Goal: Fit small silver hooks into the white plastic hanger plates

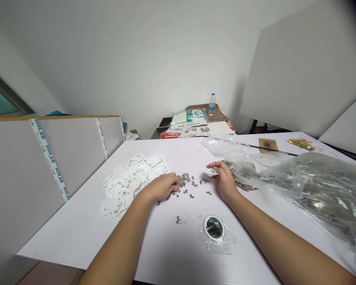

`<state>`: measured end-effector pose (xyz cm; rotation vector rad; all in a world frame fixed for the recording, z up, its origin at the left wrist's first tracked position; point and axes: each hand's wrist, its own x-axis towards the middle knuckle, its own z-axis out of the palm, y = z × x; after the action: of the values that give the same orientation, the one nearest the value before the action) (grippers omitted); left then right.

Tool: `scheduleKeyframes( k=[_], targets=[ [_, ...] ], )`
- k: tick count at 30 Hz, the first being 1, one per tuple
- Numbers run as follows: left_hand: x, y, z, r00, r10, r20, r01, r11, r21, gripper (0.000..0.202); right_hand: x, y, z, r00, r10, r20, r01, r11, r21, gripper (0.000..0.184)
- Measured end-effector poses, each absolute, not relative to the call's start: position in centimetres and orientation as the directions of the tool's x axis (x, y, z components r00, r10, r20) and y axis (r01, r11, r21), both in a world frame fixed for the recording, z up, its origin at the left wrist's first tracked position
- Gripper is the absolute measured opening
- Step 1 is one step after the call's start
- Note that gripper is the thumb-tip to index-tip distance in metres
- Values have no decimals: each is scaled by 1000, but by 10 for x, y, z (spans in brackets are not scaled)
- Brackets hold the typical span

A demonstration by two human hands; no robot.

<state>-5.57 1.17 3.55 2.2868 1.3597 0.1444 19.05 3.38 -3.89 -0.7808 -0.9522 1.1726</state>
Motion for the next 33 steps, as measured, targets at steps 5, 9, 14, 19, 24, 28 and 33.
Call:
scheduleKeyframes(
  k=[5, 9, 14, 19, 24, 28, 33],
  targets=[
    [-44, 9, 38, 436, 900, 3, 671, -327, 666, 10, 191, 28, -37, 65, 955, 289, -232, 296, -926, 12],
    [-25, 7, 25, 287, 946, 149, 449, -270, 851, 15, 188, 16, -29, -36, 865, 500, 76, 501, -862, 15],
    [-8, 7, 7, 165, 976, 144, 338, -193, 921, 25, 185, 10, -23, -199, 753, 627, 248, 658, -711, 28],
    [-7, 6, 6, 95, 971, 217, 395, -237, 887, 18, 183, 14, -27, -268, 708, 654, 235, 706, -668, 45],
    [-8, 3, 13, 127, 964, 233, 506, -265, 820, 22, 181, 17, -31, -300, 659, 690, 249, 752, -610, 53],
    [-4, -1, 15, 143, 965, 221, 504, -264, 823, 22, 180, 16, -30, -293, 654, 698, 294, 756, -585, 54],
    [-2, -1, 12, 137, 969, 204, 504, -246, 828, 20, 179, 14, -28, -283, 653, 702, 337, 753, -565, 54]
  ],
)
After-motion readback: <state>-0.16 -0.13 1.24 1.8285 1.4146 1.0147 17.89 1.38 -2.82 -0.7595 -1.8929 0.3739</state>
